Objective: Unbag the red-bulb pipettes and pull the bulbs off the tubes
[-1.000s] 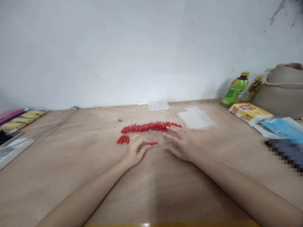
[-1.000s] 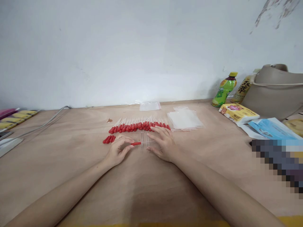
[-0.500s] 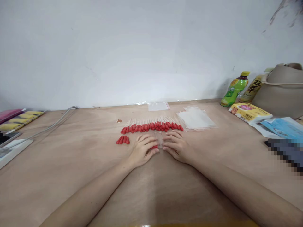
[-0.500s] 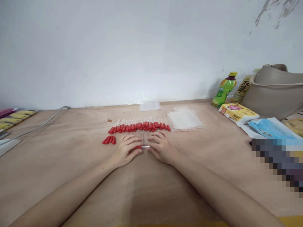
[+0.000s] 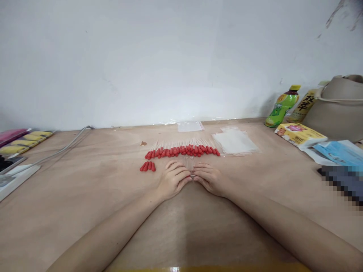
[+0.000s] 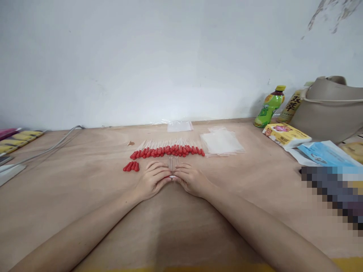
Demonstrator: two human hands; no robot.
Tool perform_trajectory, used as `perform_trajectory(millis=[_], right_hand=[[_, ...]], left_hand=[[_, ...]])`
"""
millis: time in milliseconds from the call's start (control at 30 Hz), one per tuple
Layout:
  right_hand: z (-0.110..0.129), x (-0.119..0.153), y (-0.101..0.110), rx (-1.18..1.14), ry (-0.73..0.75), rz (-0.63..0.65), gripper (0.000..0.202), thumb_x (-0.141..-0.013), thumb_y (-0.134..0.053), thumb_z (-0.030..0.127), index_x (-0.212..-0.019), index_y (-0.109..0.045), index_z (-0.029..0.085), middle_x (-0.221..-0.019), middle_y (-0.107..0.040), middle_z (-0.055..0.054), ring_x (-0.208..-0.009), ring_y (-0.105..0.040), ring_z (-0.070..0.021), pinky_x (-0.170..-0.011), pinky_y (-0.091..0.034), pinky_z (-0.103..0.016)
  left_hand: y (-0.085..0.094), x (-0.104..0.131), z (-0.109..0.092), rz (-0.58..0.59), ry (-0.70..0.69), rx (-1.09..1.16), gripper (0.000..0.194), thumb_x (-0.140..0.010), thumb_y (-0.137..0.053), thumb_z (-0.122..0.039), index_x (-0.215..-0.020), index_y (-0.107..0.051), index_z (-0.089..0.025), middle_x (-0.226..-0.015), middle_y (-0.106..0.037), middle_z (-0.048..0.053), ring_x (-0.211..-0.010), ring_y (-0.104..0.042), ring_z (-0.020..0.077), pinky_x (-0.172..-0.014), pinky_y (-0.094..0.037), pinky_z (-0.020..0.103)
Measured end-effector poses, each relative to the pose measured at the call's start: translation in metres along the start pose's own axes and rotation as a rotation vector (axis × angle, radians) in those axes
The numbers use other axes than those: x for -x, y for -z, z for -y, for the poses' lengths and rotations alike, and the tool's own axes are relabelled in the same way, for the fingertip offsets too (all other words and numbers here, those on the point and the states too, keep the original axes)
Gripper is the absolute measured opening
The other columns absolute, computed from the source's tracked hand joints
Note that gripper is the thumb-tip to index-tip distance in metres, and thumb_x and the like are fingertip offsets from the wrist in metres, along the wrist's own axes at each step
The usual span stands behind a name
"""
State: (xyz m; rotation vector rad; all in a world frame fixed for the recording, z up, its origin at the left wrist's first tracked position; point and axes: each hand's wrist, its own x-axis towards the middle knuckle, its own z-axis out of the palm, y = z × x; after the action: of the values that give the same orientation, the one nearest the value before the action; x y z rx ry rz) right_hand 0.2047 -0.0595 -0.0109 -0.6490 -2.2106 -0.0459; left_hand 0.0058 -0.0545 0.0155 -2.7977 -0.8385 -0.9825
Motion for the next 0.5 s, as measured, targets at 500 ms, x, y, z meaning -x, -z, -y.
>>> perform_trajectory(millis=[500], right_hand=[[0.013, 0.003, 0.010, 0.185, 0.154, -0.007, 0.017, -0.085, -0.047, 0.016, -0.097, -0.058, 0.017, -0.099, -0.066, -0.007, -0.097, -0.060, -0.0152, -0.088, -0.047, -0.032]], left_hand=[[0.009, 0.007, -0.008, 0.125, -0.023, 0.020, 0.016, -0.086, -0.044, -0.022, -0.088, -0.059, -0.020, -0.088, -0.068, 0.001, -0.100, -0.055, 0.0181, -0.098, -0.027, 0.042]])
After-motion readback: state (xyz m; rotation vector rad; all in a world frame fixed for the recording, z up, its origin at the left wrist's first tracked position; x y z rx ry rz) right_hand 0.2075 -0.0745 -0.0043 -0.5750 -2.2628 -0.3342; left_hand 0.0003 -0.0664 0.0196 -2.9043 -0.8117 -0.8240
